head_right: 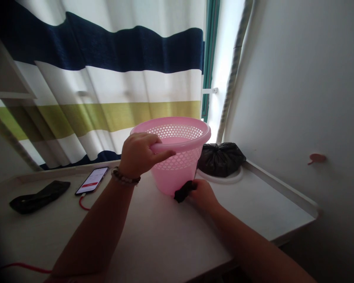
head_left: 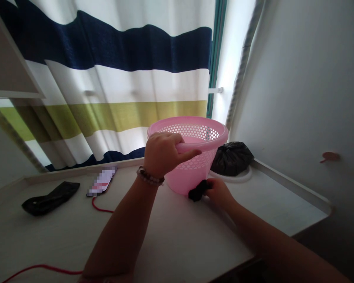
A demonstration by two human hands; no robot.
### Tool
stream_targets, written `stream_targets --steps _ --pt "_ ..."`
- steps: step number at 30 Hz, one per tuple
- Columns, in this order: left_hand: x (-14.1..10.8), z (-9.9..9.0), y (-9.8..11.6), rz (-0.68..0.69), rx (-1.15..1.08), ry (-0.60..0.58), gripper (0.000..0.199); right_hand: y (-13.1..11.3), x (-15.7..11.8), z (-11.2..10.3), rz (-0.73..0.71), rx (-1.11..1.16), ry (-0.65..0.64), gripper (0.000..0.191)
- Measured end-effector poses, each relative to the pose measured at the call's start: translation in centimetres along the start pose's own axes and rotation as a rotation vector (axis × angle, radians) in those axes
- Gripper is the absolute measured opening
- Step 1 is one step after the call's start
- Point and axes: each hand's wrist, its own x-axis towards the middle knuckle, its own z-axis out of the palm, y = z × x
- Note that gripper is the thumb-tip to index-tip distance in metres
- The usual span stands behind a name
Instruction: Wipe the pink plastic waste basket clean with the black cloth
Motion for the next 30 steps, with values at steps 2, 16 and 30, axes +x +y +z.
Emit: stream_targets --steps 2,16,30 --pt "0.0 -0.1 0.0 -0.007 0.006 -0.010 0.060 -1.1 0.4 -1.3 -0.060 0.000 0.074 0.017" --pt "-0.2 -0.5 0.3 -0.067 0.027 0.069 0.058 0.6 -1.8 0.2 0.033 -0.073 -0.120 0.016" --pt "-0.2 -0.8 0.4 -0.043 -0.018 0.048 0.055 -5.0 0.2 -6.4 -0.170 0.114 0.158 0.024"
